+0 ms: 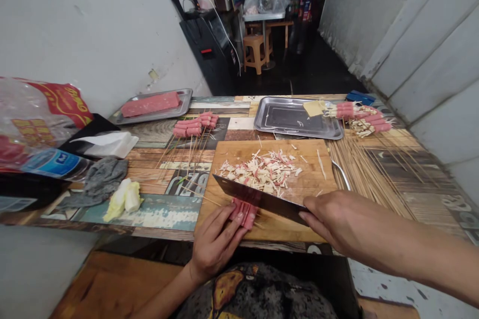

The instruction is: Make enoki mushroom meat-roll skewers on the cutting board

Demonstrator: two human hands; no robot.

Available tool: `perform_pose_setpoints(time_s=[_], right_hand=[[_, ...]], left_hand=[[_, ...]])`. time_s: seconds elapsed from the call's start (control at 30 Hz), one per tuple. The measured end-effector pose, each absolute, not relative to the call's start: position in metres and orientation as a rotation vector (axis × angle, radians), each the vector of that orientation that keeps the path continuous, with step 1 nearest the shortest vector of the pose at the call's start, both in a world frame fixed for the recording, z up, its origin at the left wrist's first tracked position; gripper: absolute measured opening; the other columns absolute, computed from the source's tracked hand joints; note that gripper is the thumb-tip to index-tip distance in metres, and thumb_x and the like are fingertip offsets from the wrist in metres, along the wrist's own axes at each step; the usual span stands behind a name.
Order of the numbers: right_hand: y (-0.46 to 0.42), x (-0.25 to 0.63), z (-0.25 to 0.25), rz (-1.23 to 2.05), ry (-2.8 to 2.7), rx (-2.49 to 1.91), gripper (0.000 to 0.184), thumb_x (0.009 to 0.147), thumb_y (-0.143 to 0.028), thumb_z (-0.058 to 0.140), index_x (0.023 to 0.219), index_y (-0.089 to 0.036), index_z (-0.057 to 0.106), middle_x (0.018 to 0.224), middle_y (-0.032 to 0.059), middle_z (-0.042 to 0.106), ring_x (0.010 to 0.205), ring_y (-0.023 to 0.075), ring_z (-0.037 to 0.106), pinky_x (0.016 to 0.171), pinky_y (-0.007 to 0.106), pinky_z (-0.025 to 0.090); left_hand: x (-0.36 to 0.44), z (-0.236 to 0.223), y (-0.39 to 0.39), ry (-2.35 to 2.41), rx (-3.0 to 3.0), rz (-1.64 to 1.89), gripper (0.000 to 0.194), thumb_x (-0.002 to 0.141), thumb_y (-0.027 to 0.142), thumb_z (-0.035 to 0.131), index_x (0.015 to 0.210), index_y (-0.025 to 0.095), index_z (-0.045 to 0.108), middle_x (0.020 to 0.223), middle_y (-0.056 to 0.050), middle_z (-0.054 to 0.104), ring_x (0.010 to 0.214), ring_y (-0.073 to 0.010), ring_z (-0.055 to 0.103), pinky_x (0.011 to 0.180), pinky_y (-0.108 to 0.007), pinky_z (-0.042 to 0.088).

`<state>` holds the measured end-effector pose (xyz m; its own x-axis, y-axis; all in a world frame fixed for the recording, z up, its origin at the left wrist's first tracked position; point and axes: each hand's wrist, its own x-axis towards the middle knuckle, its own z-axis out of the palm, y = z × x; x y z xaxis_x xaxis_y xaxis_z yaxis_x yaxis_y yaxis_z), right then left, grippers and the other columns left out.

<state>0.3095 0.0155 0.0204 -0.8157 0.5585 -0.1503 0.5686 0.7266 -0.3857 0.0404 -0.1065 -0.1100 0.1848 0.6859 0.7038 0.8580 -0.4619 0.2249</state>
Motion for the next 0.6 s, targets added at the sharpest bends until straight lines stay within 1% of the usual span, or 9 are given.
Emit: perform_pose_setpoints(time_s=[0.17,0.33,0.5,0.6], right_hand=[[0.018,0.308,0.024,-0.602,2.871,0.914,0.039,0.101,-0.039,0.034,0.075,-0.02,0.056,0.063,0.0023,0.062,0.053,0.0145,0.058,0.05,0.029,0.032],[0.02,0.299,0.03,-0.564,2.848,0.835,0.039,0.101,-0.035,0.034,0.073,-0.02,0.057,0.061,0.0031,0.064,0.049,0.0142,0.058,0.048,0.027,0.031],[0.018,0.27,0.012,-0.38,2.87,0.869,0.034,0.098,-0.027,0.037,0.073,-0.017,0.059,0.061,0.0061,0.066,0.05,0.0172,0.061,0.048,0.027,0.032],[0.012,0.266,0.002,-0.403,2.962,0.946,0.032,0.098,-0.026,0.037,0.078,-0.017,0.06,0.065,0.0066,0.068,0.056,0.0179,0.064,0.051,0.027,0.036]], left_hand=[[0.039,-0.111,-0.106,-1.468,-2.243,-1.136,0.032,0.082,0.014,0.071,0.113,0.012,0.065,0.111,-0.017,0.068,0.107,-0.0255,0.064,0.09,-0.042,0.058],[0.039,-0.111,-0.105,-1.473,-2.235,-1.152,0.031,0.083,0.016,0.07,0.114,0.013,0.065,0.109,-0.016,0.069,0.107,-0.0246,0.064,0.089,-0.041,0.058],[0.04,-0.109,-0.103,-1.479,-2.244,-1.191,0.032,0.084,0.016,0.069,0.115,0.015,0.064,0.11,-0.015,0.069,0.107,-0.0238,0.064,0.089,-0.039,0.058],[0.042,-0.107,-0.103,-1.475,-2.258,-1.182,0.034,0.084,0.014,0.068,0.118,0.015,0.063,0.114,-0.016,0.068,0.109,-0.0242,0.063,0.09,-0.039,0.057]])
